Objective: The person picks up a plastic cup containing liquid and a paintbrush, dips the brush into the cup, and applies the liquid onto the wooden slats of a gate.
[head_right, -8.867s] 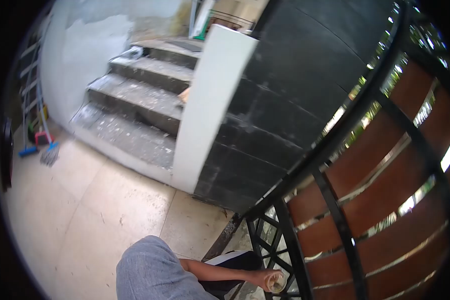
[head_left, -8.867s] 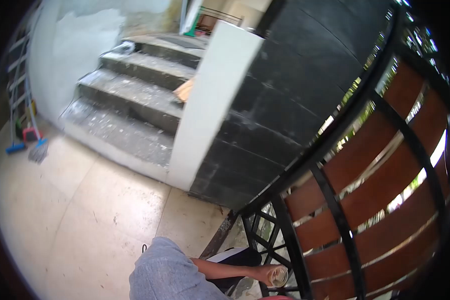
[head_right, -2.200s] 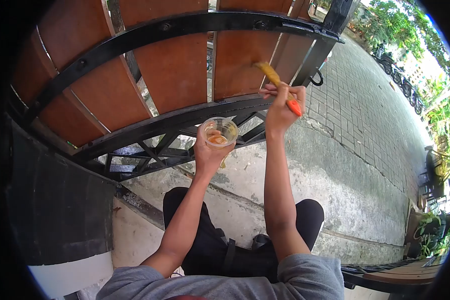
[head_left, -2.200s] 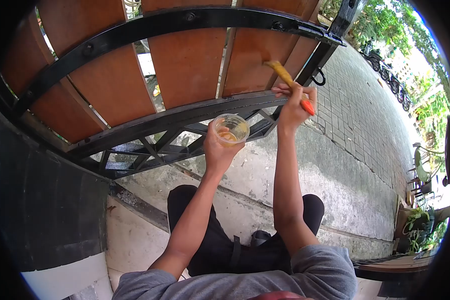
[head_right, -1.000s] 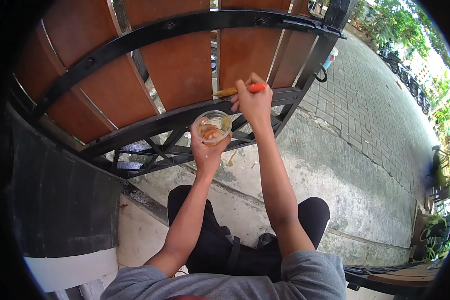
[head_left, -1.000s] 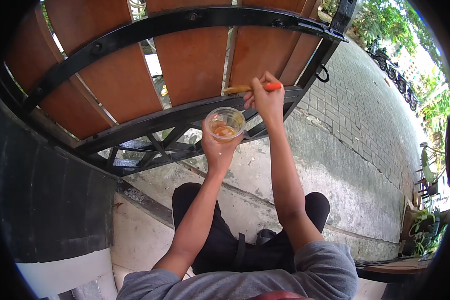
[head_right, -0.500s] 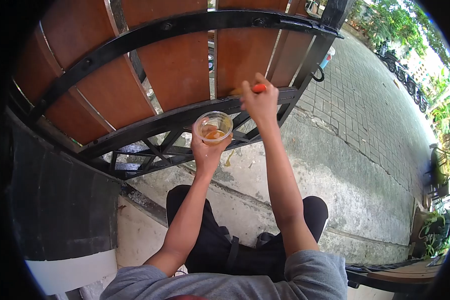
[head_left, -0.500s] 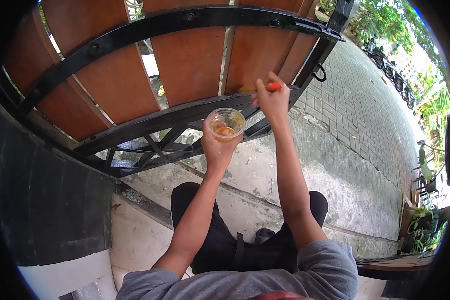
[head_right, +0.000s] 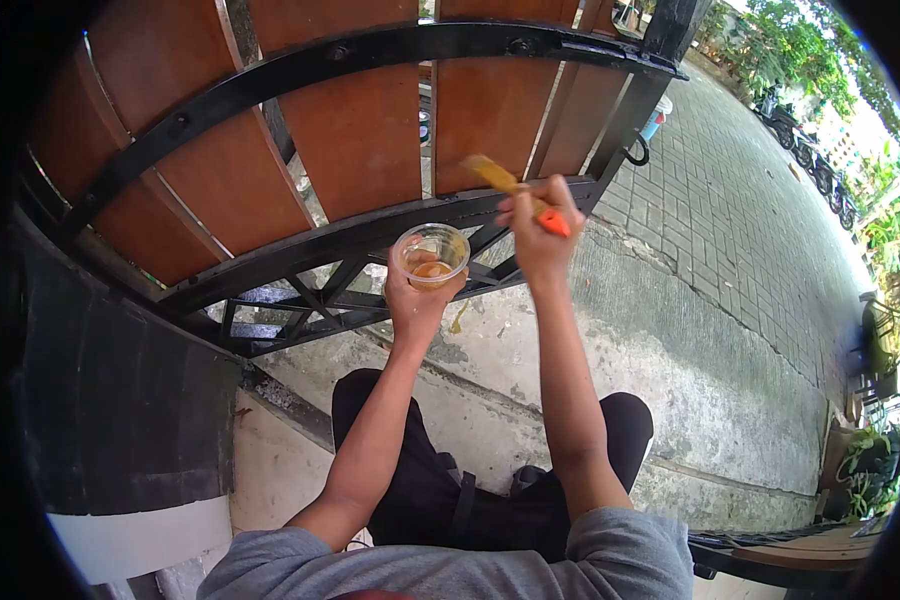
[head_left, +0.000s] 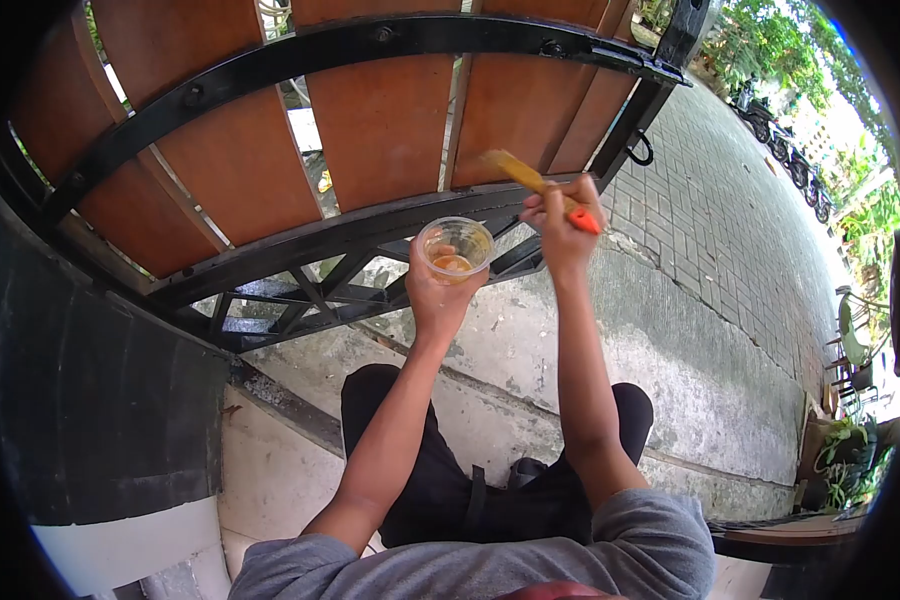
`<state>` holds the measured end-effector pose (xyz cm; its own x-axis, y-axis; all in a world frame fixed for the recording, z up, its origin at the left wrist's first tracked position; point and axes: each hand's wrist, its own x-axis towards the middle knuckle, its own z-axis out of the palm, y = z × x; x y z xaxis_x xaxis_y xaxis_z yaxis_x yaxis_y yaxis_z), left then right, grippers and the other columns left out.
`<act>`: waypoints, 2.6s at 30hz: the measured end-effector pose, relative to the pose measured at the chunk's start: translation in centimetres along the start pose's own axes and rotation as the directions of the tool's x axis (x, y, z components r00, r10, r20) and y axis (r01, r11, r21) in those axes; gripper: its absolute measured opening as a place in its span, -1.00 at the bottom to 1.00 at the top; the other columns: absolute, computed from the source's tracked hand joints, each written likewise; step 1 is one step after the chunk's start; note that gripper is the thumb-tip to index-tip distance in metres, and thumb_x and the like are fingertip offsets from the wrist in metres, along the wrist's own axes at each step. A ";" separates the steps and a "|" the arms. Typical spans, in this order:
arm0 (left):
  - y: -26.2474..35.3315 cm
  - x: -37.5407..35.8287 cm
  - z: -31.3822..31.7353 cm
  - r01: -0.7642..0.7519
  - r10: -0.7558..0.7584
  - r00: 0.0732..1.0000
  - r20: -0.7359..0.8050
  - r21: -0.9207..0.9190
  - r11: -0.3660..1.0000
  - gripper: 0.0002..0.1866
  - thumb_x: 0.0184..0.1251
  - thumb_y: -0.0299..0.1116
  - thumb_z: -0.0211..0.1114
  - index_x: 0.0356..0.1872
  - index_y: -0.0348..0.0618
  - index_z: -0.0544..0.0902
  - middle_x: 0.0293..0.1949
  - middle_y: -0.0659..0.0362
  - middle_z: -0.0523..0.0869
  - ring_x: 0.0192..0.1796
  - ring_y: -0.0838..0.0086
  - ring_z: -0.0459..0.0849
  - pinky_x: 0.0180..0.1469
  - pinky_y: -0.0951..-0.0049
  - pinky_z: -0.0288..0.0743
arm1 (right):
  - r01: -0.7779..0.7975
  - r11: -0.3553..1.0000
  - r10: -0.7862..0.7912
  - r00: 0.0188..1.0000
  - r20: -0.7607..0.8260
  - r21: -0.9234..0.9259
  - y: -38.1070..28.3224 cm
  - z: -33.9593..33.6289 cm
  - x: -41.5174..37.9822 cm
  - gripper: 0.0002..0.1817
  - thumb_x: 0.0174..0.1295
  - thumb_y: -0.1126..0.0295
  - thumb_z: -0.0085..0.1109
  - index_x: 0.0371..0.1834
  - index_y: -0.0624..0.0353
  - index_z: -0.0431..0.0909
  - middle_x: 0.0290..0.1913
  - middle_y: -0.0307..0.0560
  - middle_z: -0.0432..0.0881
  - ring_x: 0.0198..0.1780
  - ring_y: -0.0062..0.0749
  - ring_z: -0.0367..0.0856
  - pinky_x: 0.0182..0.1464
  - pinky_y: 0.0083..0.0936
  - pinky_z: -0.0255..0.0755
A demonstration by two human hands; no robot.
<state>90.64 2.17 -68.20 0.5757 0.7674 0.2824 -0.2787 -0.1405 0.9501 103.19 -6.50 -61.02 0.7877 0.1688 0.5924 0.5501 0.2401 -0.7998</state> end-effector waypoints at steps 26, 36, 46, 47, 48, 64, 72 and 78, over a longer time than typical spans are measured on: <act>0.9 -0.3 0.0 -0.042 0.042 0.999 -0.006 0.032 0.999 -0.28 -0.09 -0.47 0.62 0.14 -0.21 0.41 -0.09 0.11 0.59 -0.05 0.46 0.62 0.04 0.45 0.57 | 0.165 0.914 -0.099 0.977 -0.189 0.371 -1.1 1.7 1.8 -0.82 0.44 0.49 0.01 -0.33 0.23 0.26 -0.46 0.19 0.68 -0.54 -0.27 0.70 -0.50 -0.55 0.50; 0.4 -0.3 0.6 0.021 -0.022 1.000 0.007 0.016 1.000 -0.28 -0.11 -0.47 0.63 0.13 -0.20 0.43 -0.10 0.10 0.59 -0.06 0.45 0.63 0.04 0.46 0.58 | -0.096 0.995 0.102 0.975 -0.198 0.041 4.7 -1.5 0.7 -0.79 0.41 0.49 0.07 -0.39 0.22 0.28 -0.51 0.03 0.66 -0.54 -0.45 0.67 -0.56 -0.66 0.42; -0.6 -0.1 1.2 -0.046 0.047 0.999 -0.004 0.066 0.997 -0.29 -0.12 -0.47 0.63 0.11 -0.21 0.44 -0.09 0.12 0.60 -0.06 0.46 0.62 0.06 0.46 0.56 | -0.024 0.999 0.030 0.970 -0.243 0.026 5.6 -3.0 0.3 -0.78 0.44 0.46 0.03 -0.37 0.18 0.25 -0.49 0.09 0.67 -0.56 -0.42 0.66 -0.55 -0.67 0.38; -0.5 -0.2 1.2 -0.041 0.041 0.999 0.002 0.072 0.997 -0.29 -0.12 -0.47 0.63 0.11 -0.21 0.43 -0.10 0.12 0.60 -0.06 0.45 0.62 0.06 0.46 0.56 | -0.076 0.997 0.071 0.972 -0.225 -0.013 6.4 -3.3 0.1 -0.79 0.45 0.46 0.03 -0.37 0.18 0.26 -0.49 0.08 0.68 -0.56 -0.43 0.66 -0.55 -0.68 0.37; -0.2 -0.3 1.3 -0.037 0.036 0.999 0.008 0.078 0.996 -0.29 -0.12 -0.47 0.63 0.11 -0.21 0.43 -0.11 0.12 0.60 -0.06 0.45 0.62 0.05 0.47 0.56 | -0.063 0.998 0.060 0.970 -0.234 -0.007 5.5 -2.8 0.8 -0.79 0.44 0.49 0.01 -0.38 0.17 0.24 -0.49 0.08 0.68 -0.54 -0.42 0.67 -0.53 -0.66 0.39; -0.8 -0.4 2.0 0.016 -0.018 0.999 0.033 0.051 0.999 -0.28 -0.13 -0.49 0.62 0.13 -0.22 0.43 -0.13 0.11 0.60 -0.09 0.45 0.65 -0.03 0.45 0.60 | -0.171 0.981 0.191 0.934 -0.302 0.093 4.7 -1.8 -2.8 -0.78 0.43 0.50 0.03 -0.39 0.20 0.26 -0.45 0.05 0.67 -0.49 -0.47 0.68 -0.52 -0.63 0.45; -1.0 -0.7 1.9 0.072 -0.072 0.997 0.034 0.011 0.997 -0.26 -0.14 -0.51 0.61 0.15 -0.22 0.42 -0.14 0.13 0.58 -0.09 0.46 0.64 -0.01 0.45 0.60 | 0.231 0.894 -0.139 0.958 -0.252 0.383 -3.5 3.3 5.5 -0.79 0.45 0.50 0.01 -0.36 0.19 0.24 -0.46 0.07 0.66 -0.48 -0.44 0.68 -0.46 -0.63 0.46; -0.1 -0.6 0.6 -0.097 0.104 0.986 -0.134 0.053 0.994 -0.27 -0.05 -0.55 0.59 0.18 -0.21 0.36 -0.08 0.11 0.55 -0.10 0.46 0.64 -0.08 0.50 0.61 | -0.069 0.969 0.101 0.987 -0.126 0.237 4.5 1.3 -2.8 -0.80 0.43 0.52 0.02 -0.38 0.19 0.28 -0.50 0.00 0.66 -0.50 -0.51 0.65 -0.48 -0.66 0.44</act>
<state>90.78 1.36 -68.39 0.4358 0.8254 0.3590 -0.2923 -0.2475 0.9238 103.09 -4.69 -66.15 0.8677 0.0704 0.4921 0.4134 0.4476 -0.7929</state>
